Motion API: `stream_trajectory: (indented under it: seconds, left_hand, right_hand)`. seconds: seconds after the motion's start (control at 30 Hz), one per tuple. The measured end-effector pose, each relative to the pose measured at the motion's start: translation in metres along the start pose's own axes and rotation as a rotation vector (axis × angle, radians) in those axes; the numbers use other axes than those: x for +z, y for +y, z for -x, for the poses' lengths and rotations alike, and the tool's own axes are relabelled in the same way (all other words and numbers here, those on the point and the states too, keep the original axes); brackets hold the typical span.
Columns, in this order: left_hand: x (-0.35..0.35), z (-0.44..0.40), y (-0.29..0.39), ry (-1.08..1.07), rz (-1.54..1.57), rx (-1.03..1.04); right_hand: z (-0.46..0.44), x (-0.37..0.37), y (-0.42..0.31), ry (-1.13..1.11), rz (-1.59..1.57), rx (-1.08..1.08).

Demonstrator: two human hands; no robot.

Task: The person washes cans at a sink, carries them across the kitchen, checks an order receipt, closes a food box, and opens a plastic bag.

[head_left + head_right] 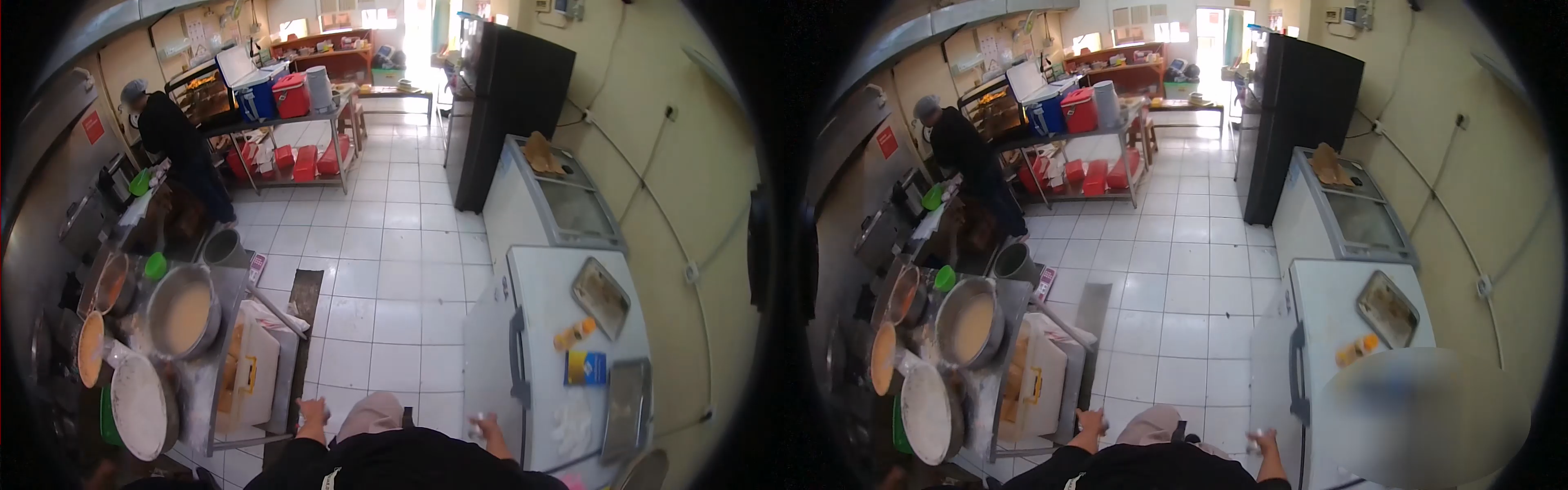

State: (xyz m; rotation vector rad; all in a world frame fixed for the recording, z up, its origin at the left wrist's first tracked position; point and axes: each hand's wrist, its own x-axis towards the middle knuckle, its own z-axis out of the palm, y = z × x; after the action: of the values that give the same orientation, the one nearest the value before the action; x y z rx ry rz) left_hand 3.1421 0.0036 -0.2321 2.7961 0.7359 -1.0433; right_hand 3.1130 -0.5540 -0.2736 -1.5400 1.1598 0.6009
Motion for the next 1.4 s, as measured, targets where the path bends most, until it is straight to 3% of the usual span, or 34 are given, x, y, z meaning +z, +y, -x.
stream_trajectory:
  seconds: [0.03,0.07,0.1,0.13,0.17,0.2,0.27,0.3,0.33,0.37,0.4,0.43,0.47,0.5,0.53,0.57,0.6,0.63,0.67,0.73,0.77,0.8,0.87,0.93,0.97,1.0,1.03,1.07,1.13,1.17,1.23,1.27,1.33,1.4]
  left_hand:
    - [-0.001,-0.019,-0.014,-0.119,-0.137,0.059]
    - [0.001,-0.035,-0.025,-0.07,0.437,-0.286]
    - [0.011,-0.058,-0.025,0.052,0.672,-0.485]
    - [-0.036,-0.05,-0.004,0.041,0.179,-0.355]
    - [-0.043,-0.087,-0.003,0.061,-0.293,-0.068]
    - [-0.048,-0.106,0.001,0.05,-0.305,-0.065]
    - [-0.106,-0.176,0.027,0.239,0.453,-0.399]
    - [-0.166,-0.203,0.068,0.011,0.295,-0.478]
    - [-0.189,-0.27,0.097,0.098,0.038,-0.261]
    - [-0.2,-0.317,0.116,0.163,-0.224,-0.041]
    - [-0.253,-0.346,0.157,0.161,-0.067,-0.069]
    - [-0.359,-0.328,0.219,0.145,0.312,-0.277]
    - [-0.377,-0.383,0.25,0.243,0.644,-0.271]
    - [-0.387,-0.447,0.278,0.363,0.453,0.07]
    - [-0.429,-0.471,0.312,0.398,0.222,0.153]
    - [-0.491,-0.492,0.367,0.436,-0.005,0.238]
    - [-0.535,-0.515,0.411,0.381,0.295,0.095]
    - [-0.573,-0.543,0.445,0.322,0.598,-0.046]
    - [-0.603,-0.58,0.47,0.331,0.605,-0.047]
    - [-0.646,-0.639,0.524,0.511,0.073,0.22]
    - [-0.67,-0.655,0.544,0.457,0.433,0.058]
    - [-0.691,-0.67,0.566,0.466,0.457,0.046]
    - [-0.733,-0.717,0.58,0.327,0.132,0.051]
    - [-0.723,-0.778,0.579,0.245,0.092,0.014]
    - [-0.715,-0.821,0.57,0.215,0.572,-0.139]
    - [-0.724,-0.86,0.57,0.176,1.049,-0.288]
    - [-0.762,-0.856,0.576,0.142,0.559,-0.112]
    - [-0.816,-0.838,0.59,0.097,0.075,0.065]
    - [-0.833,-0.898,0.588,0.009,0.426,-0.044]
    - [-0.854,-0.918,0.606,0.007,0.422,-0.035]
    - [-0.898,-0.965,0.624,0.004,0.222,-0.258]
    - [-0.926,-1.0,0.634,0.017,0.211,-0.246]
    - [-0.977,-1.069,0.678,-0.085,0.352,-0.465]
    - [-1.026,-1.142,0.727,-0.124,0.433,-0.381]
  right_hand:
    - [-0.005,0.019,-0.086,-0.051,0.137,-0.229]
    - [-0.029,0.036,-0.153,0.035,0.498,-0.539]
    - [-0.025,0.059,-0.238,0.12,0.896,-0.583]
    - [-0.048,0.074,-0.305,0.112,0.845,-0.672]
    - [-0.07,0.092,-0.362,0.1,0.787,-0.752]
    - [-0.074,0.106,-0.404,0.096,0.787,-0.737]
    - [-0.077,0.137,-0.508,-0.266,-0.578,-0.26]
    - [-0.104,0.152,-0.542,-0.109,-0.306,-0.438]
    - [-0.13,0.152,-0.575,-0.095,-0.29,-0.438]
    - [-0.122,0.153,-0.601,0.132,0.371,-0.544]
    - [-0.113,0.156,-0.625,0.338,1.035,-0.613]
    - [-0.15,0.154,-0.634,0.357,0.628,-0.693]
    - [-0.172,0.154,-0.653,0.268,0.059,-0.396]
    - [-0.194,0.156,-0.661,0.154,-0.494,-0.067]
    - [-0.254,0.15,-0.645,0.373,-0.099,-0.146]
    - [-0.243,0.144,-0.67,0.426,0.603,-0.037]
    - [-0.257,0.144,-0.679,0.365,0.981,-0.012]
    - [-0.276,0.144,-0.685,0.3,0.828,-0.063]
    - [-0.298,0.145,-0.695,0.236,0.68,-0.115]
    - [-0.358,0.158,-0.73,0.206,0.875,-0.006]
    - [-0.394,0.15,-0.745,0.215,0.9,-0.011]
    - [-0.439,0.152,-0.777,0.216,0.831,-0.05]
    - [-0.461,0.202,-0.91,0.177,0.741,-0.106]
    - [-0.441,0.235,-1.063,0.363,1.0,-0.254]
    - [-0.429,0.256,-1.149,0.332,0.978,-0.274]
    - [-0.483,0.274,-1.205,0.242,0.648,-0.248]
    - [-0.514,0.296,-1.266,0.006,0.15,-0.196]
    - [-0.565,0.325,-1.315,0.194,0.306,-0.313]
    - [-0.531,0.367,-1.454,0.289,0.898,-0.723]
    - [-0.531,0.384,-1.514,0.295,0.894,-0.718]
    - [-0.544,0.421,-1.606,0.206,0.906,-0.719]
    - [-0.563,0.438,-1.634,0.214,0.887,-0.716]
    - [-0.602,0.452,-1.696,0.134,0.67,-0.713]
    - [-0.622,0.456,-1.724,0.116,0.713,-0.542]
